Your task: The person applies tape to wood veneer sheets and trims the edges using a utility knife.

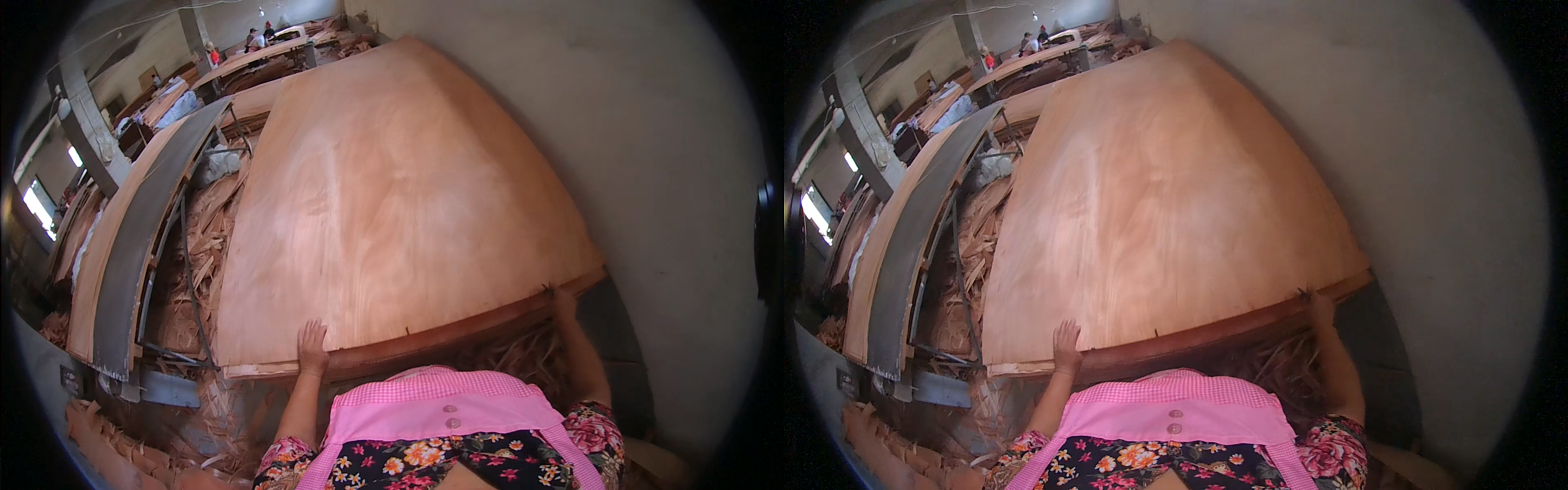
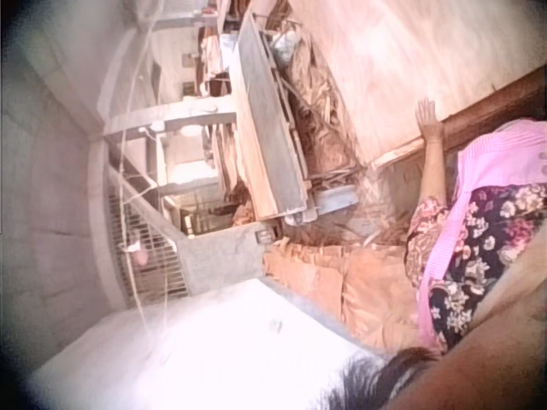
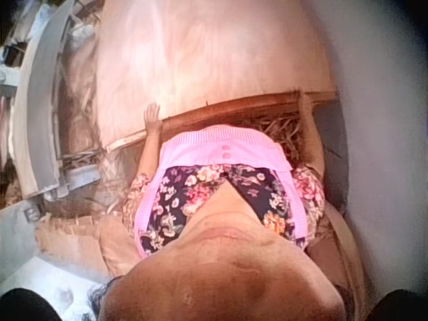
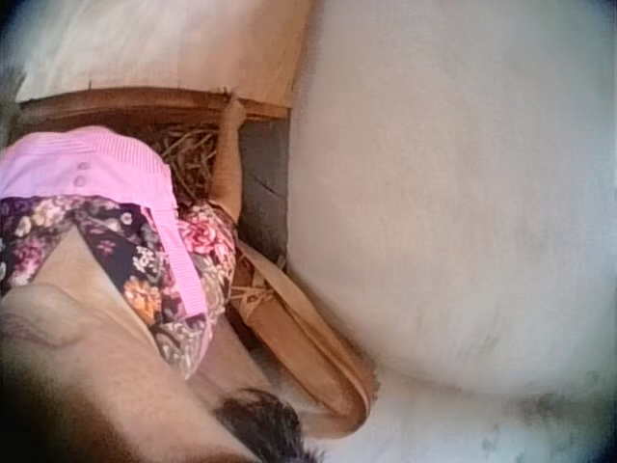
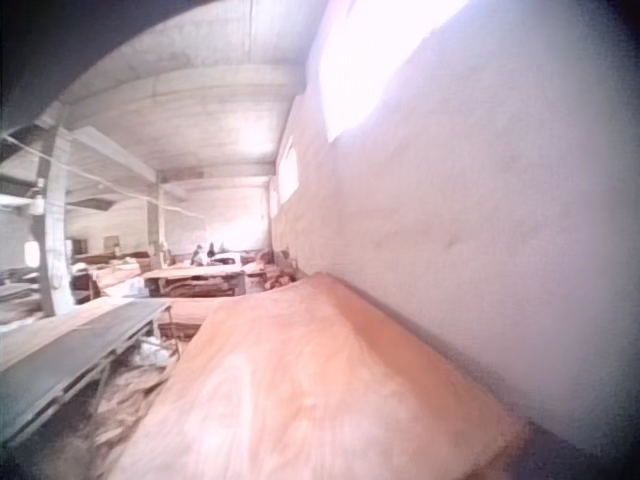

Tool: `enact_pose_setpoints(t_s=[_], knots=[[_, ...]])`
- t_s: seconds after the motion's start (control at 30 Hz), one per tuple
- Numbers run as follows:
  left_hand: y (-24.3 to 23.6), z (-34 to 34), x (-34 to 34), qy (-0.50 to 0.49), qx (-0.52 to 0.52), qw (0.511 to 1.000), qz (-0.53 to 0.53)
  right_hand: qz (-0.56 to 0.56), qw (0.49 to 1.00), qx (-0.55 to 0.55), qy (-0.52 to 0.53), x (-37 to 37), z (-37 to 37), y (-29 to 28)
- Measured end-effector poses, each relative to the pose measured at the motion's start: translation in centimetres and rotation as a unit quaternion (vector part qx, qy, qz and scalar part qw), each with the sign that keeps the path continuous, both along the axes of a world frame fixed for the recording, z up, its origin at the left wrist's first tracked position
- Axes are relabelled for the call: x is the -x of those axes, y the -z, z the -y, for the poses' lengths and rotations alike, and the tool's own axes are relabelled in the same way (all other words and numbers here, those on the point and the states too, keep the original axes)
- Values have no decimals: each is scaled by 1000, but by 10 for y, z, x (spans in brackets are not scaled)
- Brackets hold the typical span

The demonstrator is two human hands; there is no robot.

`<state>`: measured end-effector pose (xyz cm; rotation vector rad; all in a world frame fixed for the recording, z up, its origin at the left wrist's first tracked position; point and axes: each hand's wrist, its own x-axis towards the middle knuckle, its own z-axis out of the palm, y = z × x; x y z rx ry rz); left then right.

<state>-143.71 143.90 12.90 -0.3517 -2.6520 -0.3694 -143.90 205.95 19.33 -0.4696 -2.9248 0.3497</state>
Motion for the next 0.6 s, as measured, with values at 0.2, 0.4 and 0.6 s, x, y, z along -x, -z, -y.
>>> enact_pose_setpoints(t_s=[0.2, 0.4, 0.6], knots=[[30, 13, -10, 28, 75, 993, 85, 0, 995, 30, 93, -3, 2, 48], [22, -2, 9, 38, 85, 992, 83, -120, 893, 404, 158, 13, -28, 84], [20, -55, -10, 21, 74, 989, 126, 35, 994, 89, 54, -5, -69, 64]])
